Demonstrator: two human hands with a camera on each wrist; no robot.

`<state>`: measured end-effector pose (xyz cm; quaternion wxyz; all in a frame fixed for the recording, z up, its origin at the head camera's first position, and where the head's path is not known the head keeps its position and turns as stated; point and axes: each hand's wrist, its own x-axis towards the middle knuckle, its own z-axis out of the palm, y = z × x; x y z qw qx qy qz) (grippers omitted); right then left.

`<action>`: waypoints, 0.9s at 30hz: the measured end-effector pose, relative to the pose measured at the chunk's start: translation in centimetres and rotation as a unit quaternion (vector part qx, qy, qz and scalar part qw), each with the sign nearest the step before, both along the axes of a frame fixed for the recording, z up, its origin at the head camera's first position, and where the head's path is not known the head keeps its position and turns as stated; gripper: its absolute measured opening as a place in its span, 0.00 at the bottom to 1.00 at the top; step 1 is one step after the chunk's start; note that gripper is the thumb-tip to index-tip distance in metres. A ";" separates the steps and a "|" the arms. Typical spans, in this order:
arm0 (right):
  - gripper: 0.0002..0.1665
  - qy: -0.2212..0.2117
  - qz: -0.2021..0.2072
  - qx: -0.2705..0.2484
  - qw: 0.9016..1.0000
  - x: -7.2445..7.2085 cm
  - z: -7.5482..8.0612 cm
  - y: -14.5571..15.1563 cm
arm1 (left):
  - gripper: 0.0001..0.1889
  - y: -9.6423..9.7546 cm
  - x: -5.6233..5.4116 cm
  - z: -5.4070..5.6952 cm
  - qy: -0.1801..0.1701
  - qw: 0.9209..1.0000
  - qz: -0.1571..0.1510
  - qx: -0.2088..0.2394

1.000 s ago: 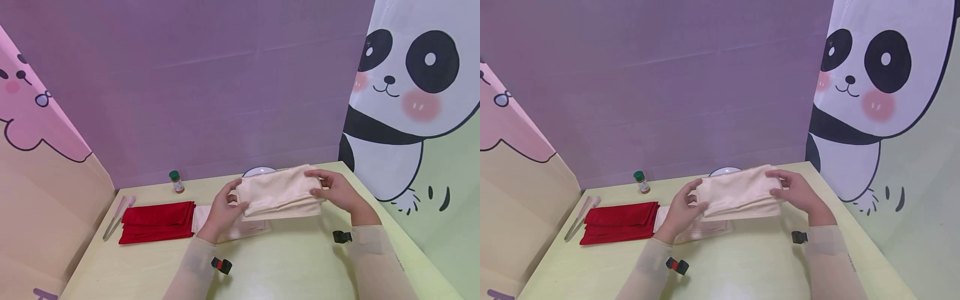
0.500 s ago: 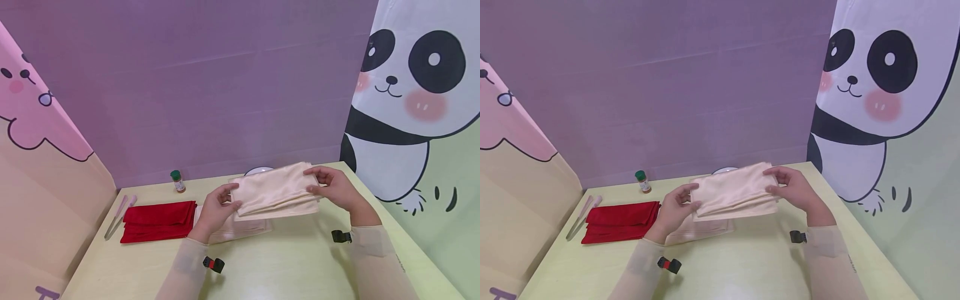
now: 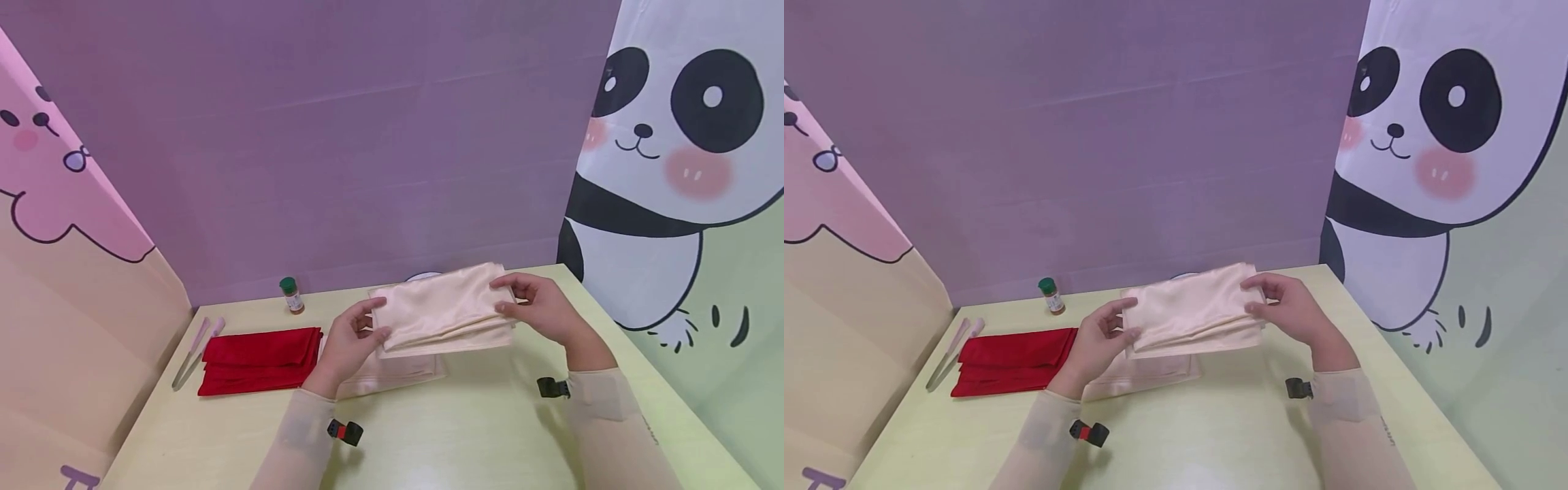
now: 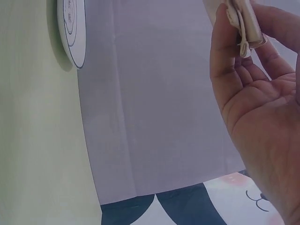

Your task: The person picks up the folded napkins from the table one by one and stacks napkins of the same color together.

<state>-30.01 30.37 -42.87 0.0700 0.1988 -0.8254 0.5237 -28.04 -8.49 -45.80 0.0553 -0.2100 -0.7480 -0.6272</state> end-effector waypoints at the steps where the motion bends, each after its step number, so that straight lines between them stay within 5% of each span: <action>1: 0.23 0.000 0.003 -0.003 1.000 0.0 0.0 -0.1 | 0.29 -0.1 0.0 0.0 0.002 1.000 -0.002 -0.002; 16: 0.28 0.003 0.048 -0.034 0.998 -0.5 -0.7 -1.7 | 0.35 -1.9 -0.5 0.0 -0.007 0.999 -0.034 0.000; 27: 0.22 0.009 0.018 -0.016 1.000 -0.5 -0.8 -3.3 | 0.33 -3.2 -0.3 0.6 -0.015 1.000 -0.021 -0.007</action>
